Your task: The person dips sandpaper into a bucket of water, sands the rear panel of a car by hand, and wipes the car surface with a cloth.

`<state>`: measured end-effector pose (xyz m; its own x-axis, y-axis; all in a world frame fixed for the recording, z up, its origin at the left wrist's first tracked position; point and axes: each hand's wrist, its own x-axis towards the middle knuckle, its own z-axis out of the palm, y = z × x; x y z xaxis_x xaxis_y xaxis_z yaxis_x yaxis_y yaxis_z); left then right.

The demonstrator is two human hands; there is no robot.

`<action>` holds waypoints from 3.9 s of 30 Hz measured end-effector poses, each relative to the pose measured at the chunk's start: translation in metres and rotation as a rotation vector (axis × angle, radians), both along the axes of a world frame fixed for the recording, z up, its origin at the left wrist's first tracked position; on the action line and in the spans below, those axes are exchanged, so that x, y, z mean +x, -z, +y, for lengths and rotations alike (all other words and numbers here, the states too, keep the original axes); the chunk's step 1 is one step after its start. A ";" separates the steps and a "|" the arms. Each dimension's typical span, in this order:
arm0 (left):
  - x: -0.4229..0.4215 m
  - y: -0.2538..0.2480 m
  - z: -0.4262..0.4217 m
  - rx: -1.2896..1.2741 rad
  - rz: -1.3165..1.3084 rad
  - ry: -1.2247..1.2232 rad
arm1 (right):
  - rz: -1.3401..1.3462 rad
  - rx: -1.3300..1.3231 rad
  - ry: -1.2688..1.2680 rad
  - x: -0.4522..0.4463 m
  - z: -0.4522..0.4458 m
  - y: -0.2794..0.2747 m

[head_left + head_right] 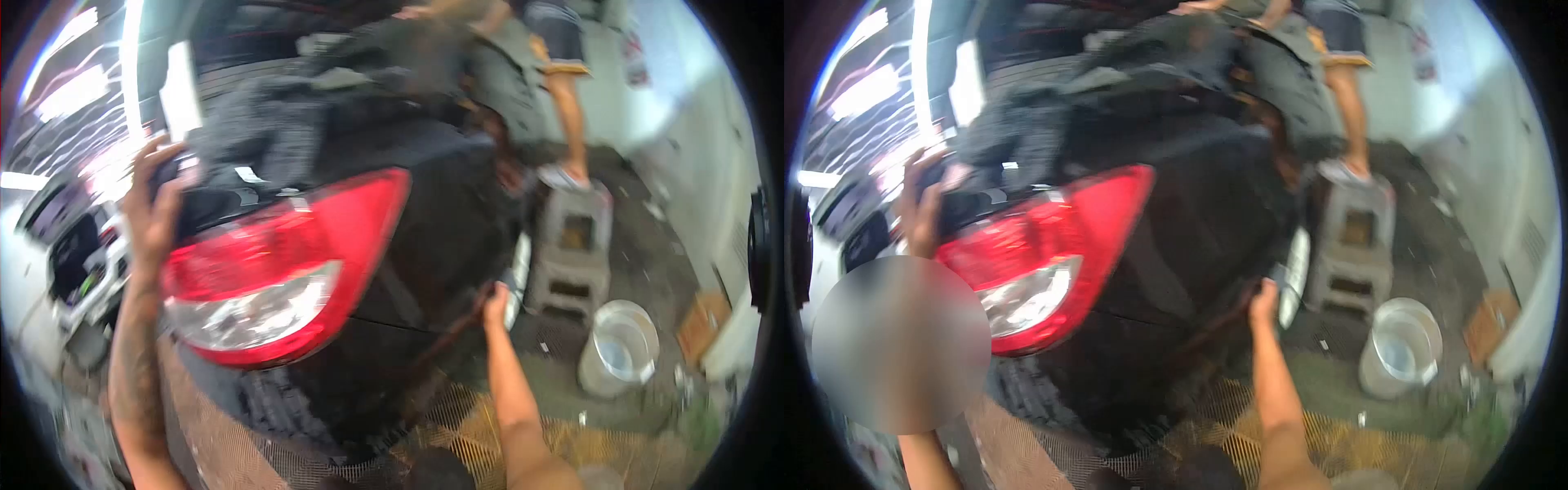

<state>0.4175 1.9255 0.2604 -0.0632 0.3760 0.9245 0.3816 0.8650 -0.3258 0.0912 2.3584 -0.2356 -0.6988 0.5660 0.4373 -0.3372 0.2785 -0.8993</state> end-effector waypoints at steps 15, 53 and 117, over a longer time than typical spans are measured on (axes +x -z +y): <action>-0.009 0.002 -0.017 -0.016 -0.059 -0.062 | 0.248 -0.501 -0.290 -0.056 0.036 -0.036; -0.024 0.005 -0.058 0.040 -0.115 -0.008 | 0.168 -0.373 -0.343 -0.010 -0.009 -0.003; -0.020 0.000 -0.024 -0.004 -0.096 0.071 | 0.322 -0.545 -0.422 0.093 -0.095 0.016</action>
